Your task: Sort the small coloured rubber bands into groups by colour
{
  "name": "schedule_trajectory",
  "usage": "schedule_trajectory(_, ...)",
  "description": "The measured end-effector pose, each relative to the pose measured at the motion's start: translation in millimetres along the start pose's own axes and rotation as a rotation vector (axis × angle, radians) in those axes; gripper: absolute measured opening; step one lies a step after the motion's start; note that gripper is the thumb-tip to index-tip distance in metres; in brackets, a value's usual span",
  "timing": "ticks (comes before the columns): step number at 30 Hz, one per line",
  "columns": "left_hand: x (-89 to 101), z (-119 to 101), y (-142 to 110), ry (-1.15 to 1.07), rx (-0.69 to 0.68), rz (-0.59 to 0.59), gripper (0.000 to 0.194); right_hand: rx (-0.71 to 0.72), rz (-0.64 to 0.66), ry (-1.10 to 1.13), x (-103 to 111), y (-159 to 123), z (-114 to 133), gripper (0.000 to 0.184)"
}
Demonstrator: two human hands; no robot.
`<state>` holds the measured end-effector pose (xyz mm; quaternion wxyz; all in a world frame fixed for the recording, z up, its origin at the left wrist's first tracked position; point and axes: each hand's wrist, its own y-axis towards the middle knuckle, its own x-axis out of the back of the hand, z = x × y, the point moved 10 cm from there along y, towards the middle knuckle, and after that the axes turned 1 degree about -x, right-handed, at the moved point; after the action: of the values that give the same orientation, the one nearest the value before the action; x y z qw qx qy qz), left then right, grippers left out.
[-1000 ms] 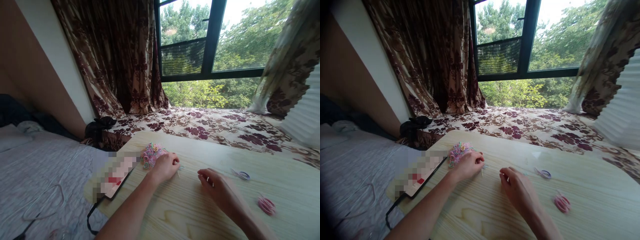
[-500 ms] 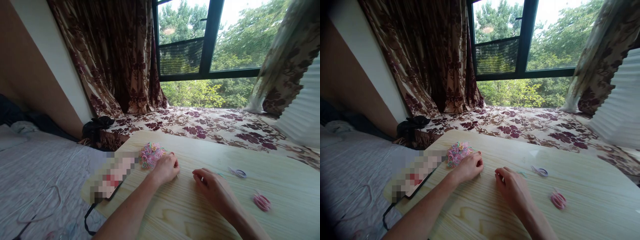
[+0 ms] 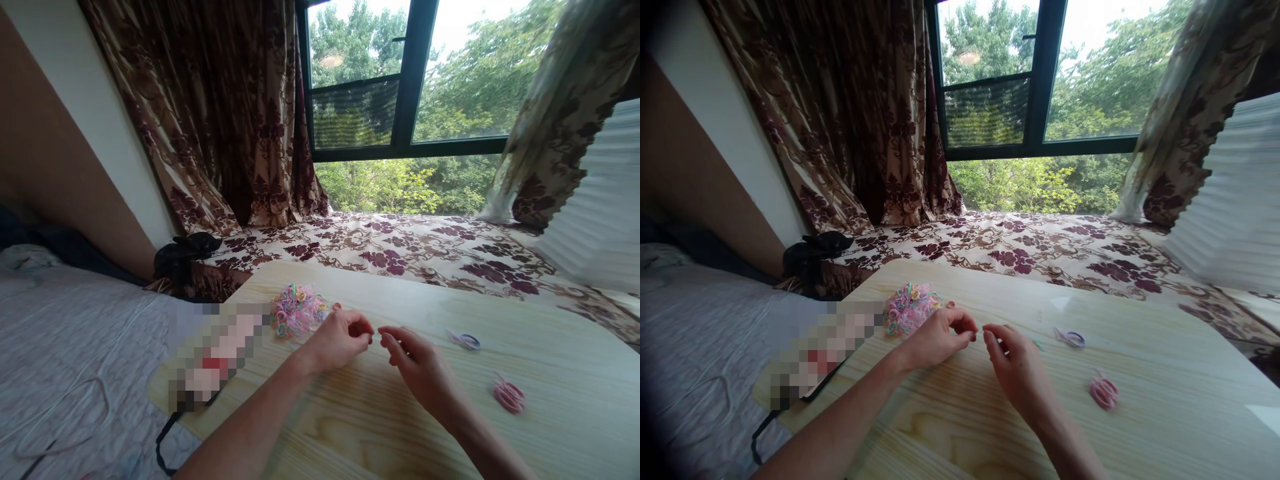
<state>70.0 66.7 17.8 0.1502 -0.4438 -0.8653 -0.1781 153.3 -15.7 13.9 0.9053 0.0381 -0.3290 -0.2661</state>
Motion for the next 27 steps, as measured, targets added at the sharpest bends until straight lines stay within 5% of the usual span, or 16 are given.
schedule_trajectory(11,-7.5,-2.5,-2.4,-0.043,0.032,0.016,0.009,-0.038,-0.013,0.100,6.4,4.1,-3.3,0.030)
schedule_trajectory(20,-6.7,16.8,1.5,-0.054,0.094,-0.002,0.022,-0.194,-0.275,-0.255,100.2,8.3,-45.6,0.032)
schedule_trajectory(27,-6.5,24.8,2.7,-0.061,0.121,-0.012,0.021,-0.279,-0.045,-0.555,90.5,4.6,-57.6,0.031)
